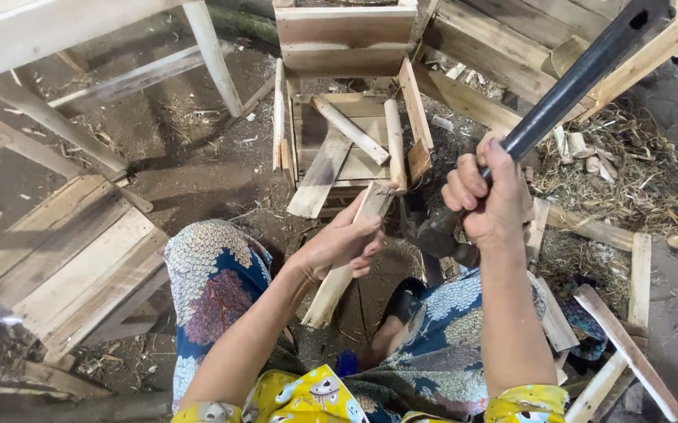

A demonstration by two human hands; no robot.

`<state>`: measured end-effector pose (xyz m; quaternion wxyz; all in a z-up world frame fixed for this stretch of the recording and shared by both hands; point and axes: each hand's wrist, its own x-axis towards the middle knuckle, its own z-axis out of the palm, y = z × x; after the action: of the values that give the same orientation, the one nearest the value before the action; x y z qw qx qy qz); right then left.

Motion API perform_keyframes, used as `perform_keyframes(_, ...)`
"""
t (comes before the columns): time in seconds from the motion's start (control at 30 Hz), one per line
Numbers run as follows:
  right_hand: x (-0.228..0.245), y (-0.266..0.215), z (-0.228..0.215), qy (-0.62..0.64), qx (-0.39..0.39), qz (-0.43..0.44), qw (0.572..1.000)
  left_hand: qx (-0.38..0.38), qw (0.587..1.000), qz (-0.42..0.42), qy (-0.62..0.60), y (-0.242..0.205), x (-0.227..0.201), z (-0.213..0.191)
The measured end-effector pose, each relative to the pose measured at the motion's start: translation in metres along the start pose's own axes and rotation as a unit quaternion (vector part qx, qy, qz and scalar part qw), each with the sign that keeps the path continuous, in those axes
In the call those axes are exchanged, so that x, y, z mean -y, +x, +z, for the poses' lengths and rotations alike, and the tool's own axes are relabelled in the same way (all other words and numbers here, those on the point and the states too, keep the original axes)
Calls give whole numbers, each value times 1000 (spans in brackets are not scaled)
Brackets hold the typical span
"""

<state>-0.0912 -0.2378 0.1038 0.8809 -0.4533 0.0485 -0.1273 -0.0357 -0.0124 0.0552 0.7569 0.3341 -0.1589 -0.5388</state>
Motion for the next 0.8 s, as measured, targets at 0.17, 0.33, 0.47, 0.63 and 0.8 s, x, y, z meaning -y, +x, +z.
perform_keyframes(0.17, -7, -3, 28, -134, 35, -107, 985, -63, 995, -7, 72, 5, 4, -1)
perform_keyframes(0.33, -26, 6, 21, -175, 52, -173, 968, -91, 992, -23, 83, 6, 2, 0)
perform_keyframes(0.47, -37, 11, 26, -227, 84, -166, 956, -105, 984, -31, 143, 7, 12, -4)
perform_keyframes(0.63, -40, 5, 51, -257, 21, -153, 954, -108, 978, -21, 178, 9, 17, -13)
perform_keyframes(0.8, -44, 5, 57, -259, 8, -177, 949, -123, 974, -63, 178, 13, 28, -14)
